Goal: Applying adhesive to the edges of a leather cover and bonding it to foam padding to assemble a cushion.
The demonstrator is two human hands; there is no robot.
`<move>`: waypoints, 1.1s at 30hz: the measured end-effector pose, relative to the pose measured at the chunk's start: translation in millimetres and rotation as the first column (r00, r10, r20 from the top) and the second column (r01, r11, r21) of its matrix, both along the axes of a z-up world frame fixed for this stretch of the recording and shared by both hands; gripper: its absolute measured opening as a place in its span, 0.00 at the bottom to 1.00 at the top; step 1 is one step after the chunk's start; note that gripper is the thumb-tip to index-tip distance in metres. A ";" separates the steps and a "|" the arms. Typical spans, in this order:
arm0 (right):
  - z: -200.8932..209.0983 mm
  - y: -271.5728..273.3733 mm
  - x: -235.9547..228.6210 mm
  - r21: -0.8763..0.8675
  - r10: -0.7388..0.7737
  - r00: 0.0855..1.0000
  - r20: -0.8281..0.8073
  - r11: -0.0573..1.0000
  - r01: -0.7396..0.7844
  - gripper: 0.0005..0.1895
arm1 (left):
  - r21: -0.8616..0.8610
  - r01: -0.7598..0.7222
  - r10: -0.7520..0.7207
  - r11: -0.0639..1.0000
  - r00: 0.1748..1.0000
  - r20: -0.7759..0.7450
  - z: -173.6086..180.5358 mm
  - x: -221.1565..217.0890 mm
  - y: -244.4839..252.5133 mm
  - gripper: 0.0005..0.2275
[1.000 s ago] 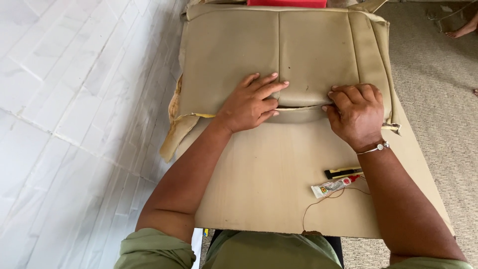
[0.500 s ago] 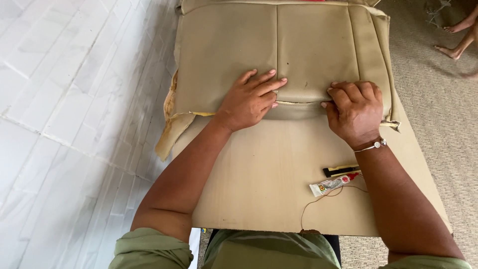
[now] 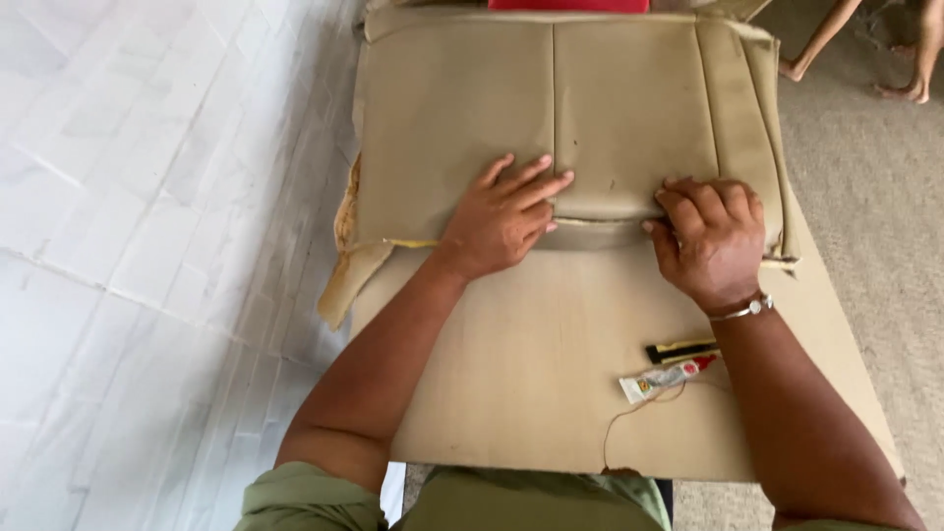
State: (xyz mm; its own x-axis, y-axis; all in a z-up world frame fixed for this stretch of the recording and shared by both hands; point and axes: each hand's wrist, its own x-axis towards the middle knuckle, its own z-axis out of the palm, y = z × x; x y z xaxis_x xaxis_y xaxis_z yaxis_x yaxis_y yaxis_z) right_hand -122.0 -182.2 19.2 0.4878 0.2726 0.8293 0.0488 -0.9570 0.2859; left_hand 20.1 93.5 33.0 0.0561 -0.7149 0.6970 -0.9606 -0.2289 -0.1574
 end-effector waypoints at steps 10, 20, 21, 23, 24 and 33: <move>0.1 4.1 -0.6 0.023 0.032 0.999 0.030 0.999 -0.032 0.18 | -0.006 -0.017 0.017 1.000 1.000 0.014 -9.8 2.5 0.0 0.12; -1.2 1.6 -0.2 0.038 0.084 0.996 0.011 0.996 -0.085 0.18 | 0.006 -0.021 0.020 1.000 0.999 0.037 -11.5 0.0 -0.2 0.11; -0.7 1.2 0.2 0.031 0.089 0.996 0.010 0.996 -0.089 0.16 | -0.001 -0.026 0.026 1.000 0.998 0.059 -11.4 1.3 -0.9 0.11; 0.6 -0.6 -0.2 0.028 0.088 0.996 0.013 0.996 -0.088 0.16 | -0.003 -0.028 0.028 1.000 0.997 0.066 -11.7 2.7 -3.1 0.11; 0.4 0.6 0.0 0.029 0.090 0.996 0.013 0.995 -0.090 0.15 | 0.001 -0.032 0.032 0.999 0.997 0.069 -11.7 3.4 -2.0 0.11; -1.2 0.5 1.3 0.007 0.041 0.999 0.017 0.999 -0.041 0.20 | 0.009 -0.021 0.020 1.000 0.996 0.089 -9.4 5.7 -1.5 0.12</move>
State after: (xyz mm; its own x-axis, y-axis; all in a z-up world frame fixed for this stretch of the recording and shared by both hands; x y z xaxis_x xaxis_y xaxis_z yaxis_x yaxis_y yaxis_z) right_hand -120.7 -181.6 18.1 0.4625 0.2863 0.8391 0.0834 -0.9563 0.2803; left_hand 25.8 92.0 23.6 0.0092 -0.7208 0.6931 -0.9378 -0.2467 -0.2442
